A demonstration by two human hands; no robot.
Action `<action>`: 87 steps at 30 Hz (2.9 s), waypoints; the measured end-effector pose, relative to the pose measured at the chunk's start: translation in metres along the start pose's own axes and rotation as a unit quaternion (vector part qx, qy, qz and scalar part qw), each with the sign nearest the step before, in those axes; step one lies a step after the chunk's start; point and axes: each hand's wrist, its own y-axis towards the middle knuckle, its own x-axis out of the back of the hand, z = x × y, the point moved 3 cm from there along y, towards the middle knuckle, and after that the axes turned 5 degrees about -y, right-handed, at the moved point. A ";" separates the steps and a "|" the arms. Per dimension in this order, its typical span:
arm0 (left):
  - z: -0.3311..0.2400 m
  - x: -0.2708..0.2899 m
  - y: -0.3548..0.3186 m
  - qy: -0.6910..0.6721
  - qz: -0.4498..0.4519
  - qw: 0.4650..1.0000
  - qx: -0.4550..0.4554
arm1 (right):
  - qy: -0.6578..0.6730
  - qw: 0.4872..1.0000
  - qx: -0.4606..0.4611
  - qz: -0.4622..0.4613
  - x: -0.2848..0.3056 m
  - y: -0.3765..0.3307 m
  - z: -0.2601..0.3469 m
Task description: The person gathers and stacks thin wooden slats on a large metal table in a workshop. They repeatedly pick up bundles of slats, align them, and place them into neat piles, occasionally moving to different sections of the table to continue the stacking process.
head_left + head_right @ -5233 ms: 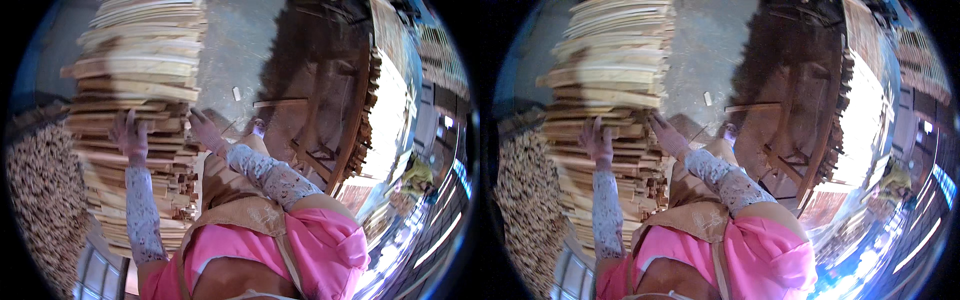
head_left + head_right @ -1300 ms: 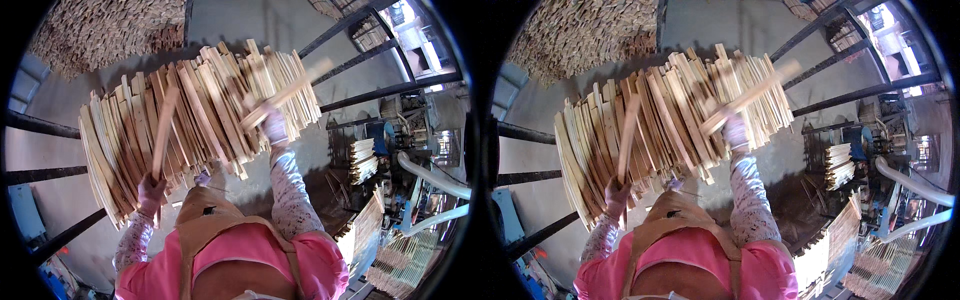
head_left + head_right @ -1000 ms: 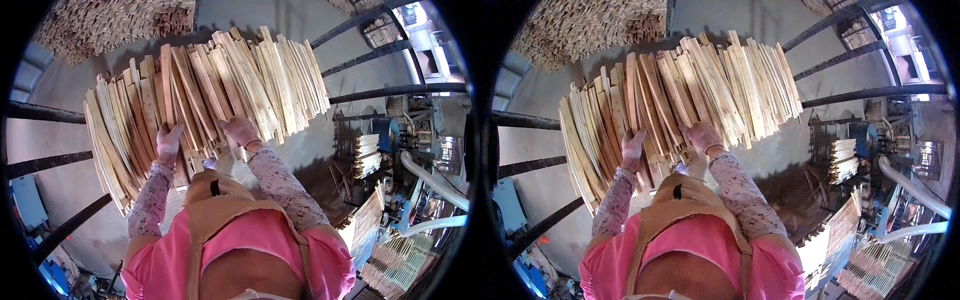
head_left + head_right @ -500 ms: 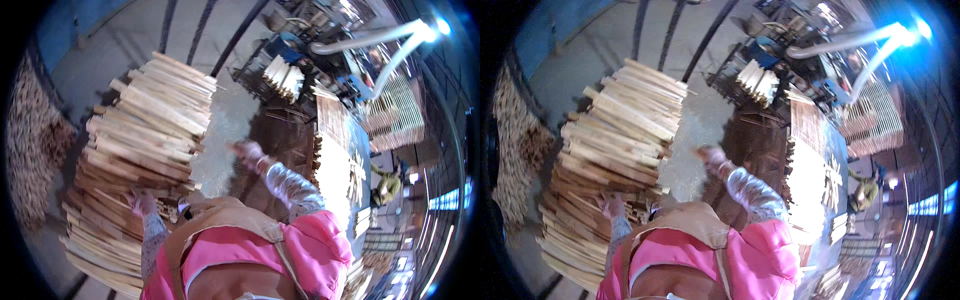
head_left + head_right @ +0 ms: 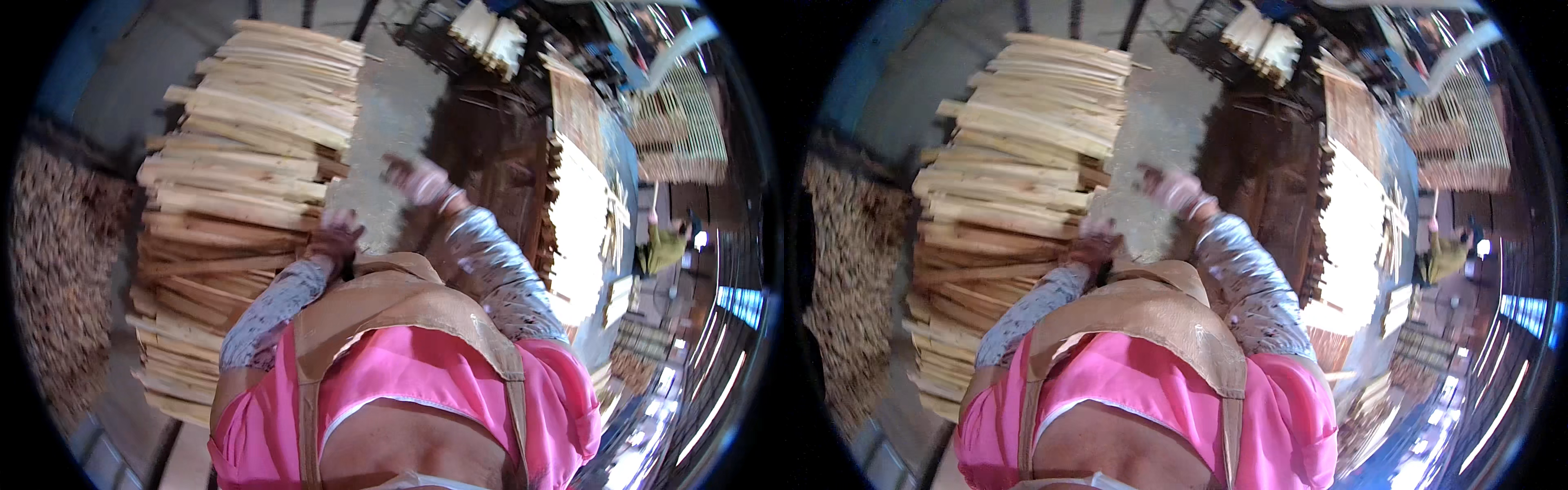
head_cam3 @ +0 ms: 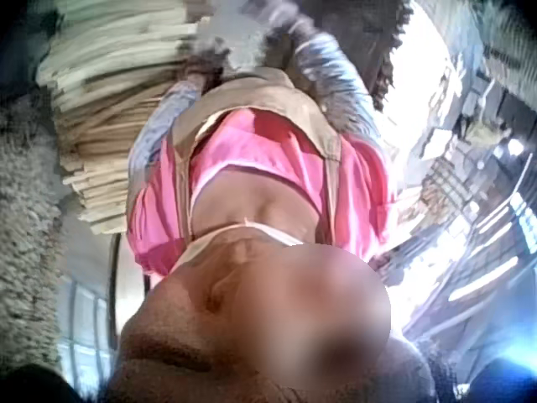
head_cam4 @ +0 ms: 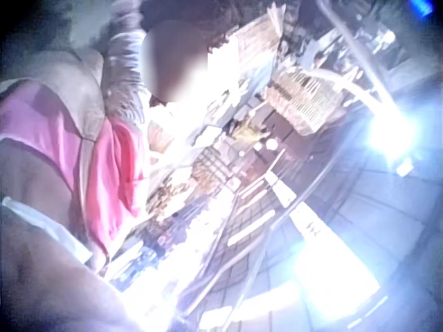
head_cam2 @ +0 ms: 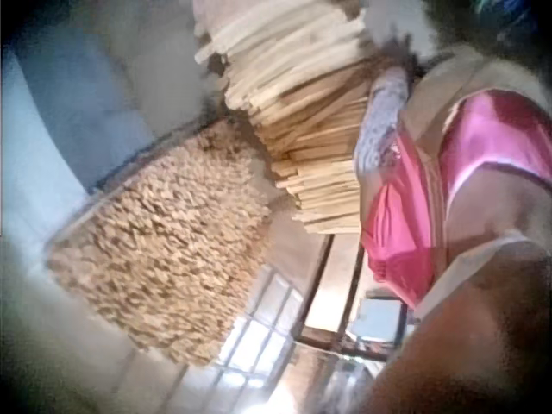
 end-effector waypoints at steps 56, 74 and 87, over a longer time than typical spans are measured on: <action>-0.647 0.144 0.573 -0.013 0.064 0.710 -0.701 | 0.251 -0.054 -0.928 -0.270 -0.166 -0.790 -0.260; -0.700 -0.008 0.571 -0.123 0.454 0.672 -0.571 | 0.242 -0.327 -0.742 -0.534 -0.149 -0.451 -0.116; -0.645 0.070 0.375 -0.019 0.492 0.380 -0.783 | 0.023 -0.652 -0.703 -0.283 -0.183 -0.107 0.169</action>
